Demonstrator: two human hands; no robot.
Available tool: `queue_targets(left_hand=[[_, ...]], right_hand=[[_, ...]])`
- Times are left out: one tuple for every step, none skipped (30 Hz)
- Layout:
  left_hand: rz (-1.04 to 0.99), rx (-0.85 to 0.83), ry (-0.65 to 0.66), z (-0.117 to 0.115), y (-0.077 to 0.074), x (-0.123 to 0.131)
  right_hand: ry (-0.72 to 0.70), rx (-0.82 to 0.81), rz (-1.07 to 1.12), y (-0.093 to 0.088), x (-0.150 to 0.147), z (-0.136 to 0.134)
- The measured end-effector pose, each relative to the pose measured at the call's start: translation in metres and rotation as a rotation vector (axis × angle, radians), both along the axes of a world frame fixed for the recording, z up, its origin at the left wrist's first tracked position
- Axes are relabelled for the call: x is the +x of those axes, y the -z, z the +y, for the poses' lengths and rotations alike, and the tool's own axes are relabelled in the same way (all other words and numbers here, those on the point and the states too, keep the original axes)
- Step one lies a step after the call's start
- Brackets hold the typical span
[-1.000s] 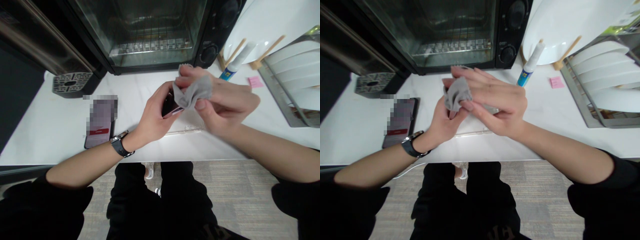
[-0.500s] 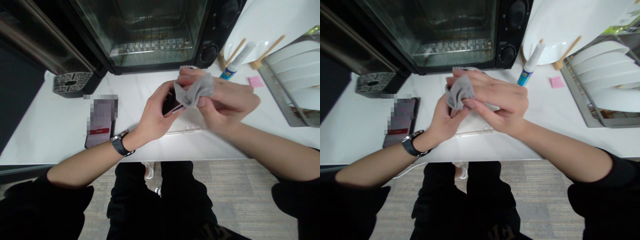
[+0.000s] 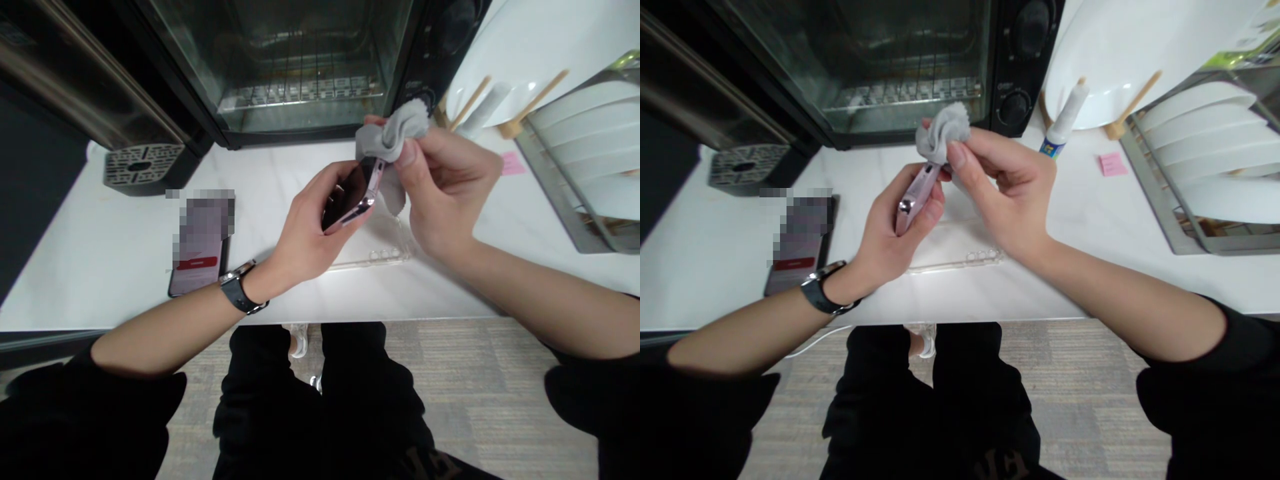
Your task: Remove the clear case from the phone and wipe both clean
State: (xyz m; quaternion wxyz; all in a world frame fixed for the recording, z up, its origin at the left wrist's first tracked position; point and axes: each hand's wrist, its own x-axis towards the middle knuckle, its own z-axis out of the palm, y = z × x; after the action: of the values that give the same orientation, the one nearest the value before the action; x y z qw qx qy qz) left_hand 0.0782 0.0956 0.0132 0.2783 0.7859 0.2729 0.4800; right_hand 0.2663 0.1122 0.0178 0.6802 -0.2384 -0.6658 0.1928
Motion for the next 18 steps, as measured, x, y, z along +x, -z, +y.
queue_targets(left_hand=[[-0.002, 0.009, -0.003, 0.000, 0.000, 0.000], [-0.005, 0.022, -0.007, 0.000, 0.001, 0.001], [-0.010, 0.041, -0.012, 0.000, 0.002, 0.002], [-0.016, 0.060, -0.020, 0.000, 0.003, 0.003], [-0.024, 0.080, -0.029, 0.001, 0.004, 0.004], [-0.030, 0.094, -0.038, 0.001, 0.006, 0.004], [-0.031, 0.102, -0.044, 0.002, 0.007, 0.005], [-0.029, 0.105, -0.048, 0.003, 0.008, 0.005], [-0.025, 0.110, -0.049, 0.004, 0.010, 0.005], [-0.021, 0.125, -0.045, 0.005, 0.011, 0.004], [-0.017, 0.142, -0.036, 0.006, 0.012, 0.004], [-0.012, 0.155, -0.025, 0.007, 0.014, 0.003], [-0.013, 0.163, -0.018, 0.008, 0.015, 0.003], [-0.013, 0.161, -0.015, 0.009, 0.016, 0.003], [-0.016, 0.152, -0.018, 0.009, 0.016, 0.003], [-0.020, 0.141, -0.024, 0.010, 0.017, 0.003], [-0.028, 0.140, -0.030, 0.010, 0.018, 0.003], [-0.037, 0.150, -0.032, 0.010, 0.018, 0.003]], right_hand=[[0.007, 0.053, -0.019, 0.000, 0.001, -0.001], [0.022, 0.106, -0.040, 0.000, 0.002, -0.002], [0.040, 0.151, -0.065, 0.000, 0.003, -0.003], [0.054, 0.182, -0.095, -0.001, 0.004, -0.004], [0.058, 0.212, -0.127, -0.002, 0.005, -0.005], [0.052, 0.242, -0.157, -0.003, 0.006, -0.006], [0.043, 0.277, -0.184, -0.005, 0.007, -0.008], [0.036, 0.310, -0.212, -0.008, 0.008, -0.009], [0.023, 0.347, -0.241, -0.011, 0.009, -0.010], [0.001, 0.387, -0.273, -0.014, 0.009, -0.012], [-0.035, 0.435, -0.308, -0.017, 0.010, -0.013], [-0.089, 0.491, -0.341, -0.021, 0.011, -0.015], [-0.140, 0.521, -0.372, -0.024, 0.012, -0.016], [-0.190, 0.534, -0.398, -0.026, 0.013, -0.018], [-0.197, 0.474, -0.414, -0.027, 0.014, -0.019], [-0.179, 0.366, -0.429, -0.027, 0.015, -0.019], [-0.169, 0.285, -0.438, -0.026, 0.016, -0.019], [-0.178, 0.355, -0.384, -0.025, 0.016, -0.018]])
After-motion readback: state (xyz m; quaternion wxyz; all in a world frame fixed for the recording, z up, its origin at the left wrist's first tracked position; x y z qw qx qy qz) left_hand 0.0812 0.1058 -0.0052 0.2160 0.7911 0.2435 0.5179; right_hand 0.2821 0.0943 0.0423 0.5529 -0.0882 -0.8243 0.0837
